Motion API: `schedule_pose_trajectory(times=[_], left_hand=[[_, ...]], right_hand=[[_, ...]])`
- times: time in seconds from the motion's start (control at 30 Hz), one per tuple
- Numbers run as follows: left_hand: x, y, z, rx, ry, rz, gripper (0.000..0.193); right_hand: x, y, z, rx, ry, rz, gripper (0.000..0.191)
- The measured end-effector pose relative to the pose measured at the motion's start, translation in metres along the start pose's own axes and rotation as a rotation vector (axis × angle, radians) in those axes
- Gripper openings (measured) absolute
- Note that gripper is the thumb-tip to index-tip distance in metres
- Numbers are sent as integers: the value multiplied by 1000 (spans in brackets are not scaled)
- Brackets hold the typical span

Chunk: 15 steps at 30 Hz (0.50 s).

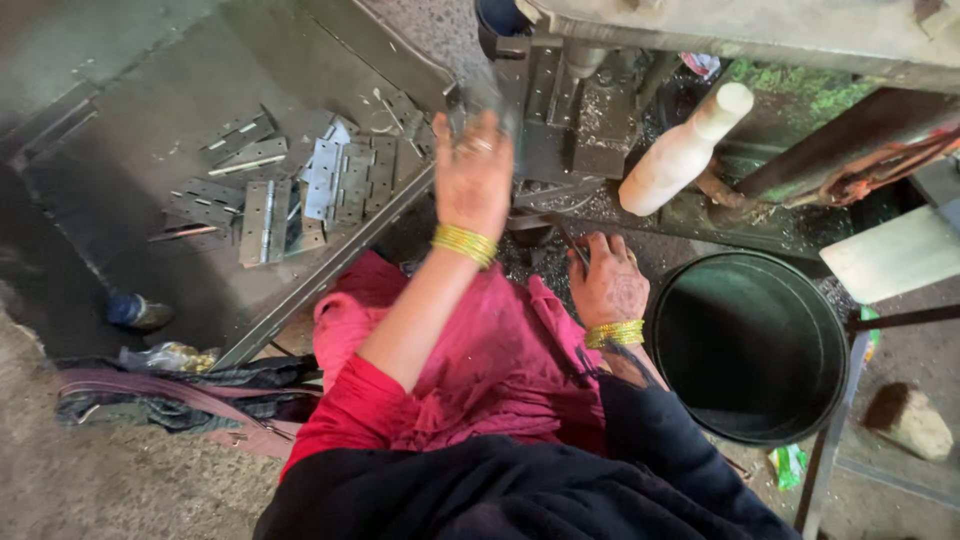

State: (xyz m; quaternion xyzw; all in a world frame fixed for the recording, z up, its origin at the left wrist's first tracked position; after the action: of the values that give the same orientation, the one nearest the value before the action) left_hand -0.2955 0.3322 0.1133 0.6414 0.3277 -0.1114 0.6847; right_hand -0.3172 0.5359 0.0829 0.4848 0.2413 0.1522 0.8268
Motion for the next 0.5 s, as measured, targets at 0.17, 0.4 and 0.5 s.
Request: schedule_pose_trajectory(times=[0.17,0.4,0.5], left_hand=[[29,-46,-82,-111,-234,118,37],[27,-92,-43,240,112,497,66],[18,-98,-37,75,136,581,54]], right_hand=[[3,1,1,3,14,11,22],[-1,-14,-16,-52,-89,88,27],[0,-46,-34,-68,-30,135,35]])
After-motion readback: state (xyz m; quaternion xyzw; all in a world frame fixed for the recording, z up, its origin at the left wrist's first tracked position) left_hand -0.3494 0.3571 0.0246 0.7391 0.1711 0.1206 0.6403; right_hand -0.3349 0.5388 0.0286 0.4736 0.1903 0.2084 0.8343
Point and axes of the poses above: each hand's wrist, its own x-axis away from the middle knuckle, its own y-axis out of the back of the hand, z = x × y, the point moved 10 cm from there along -x, towards the middle knuckle, and after that the axes turned 2 degrees about -z, right-handed, at the moved point
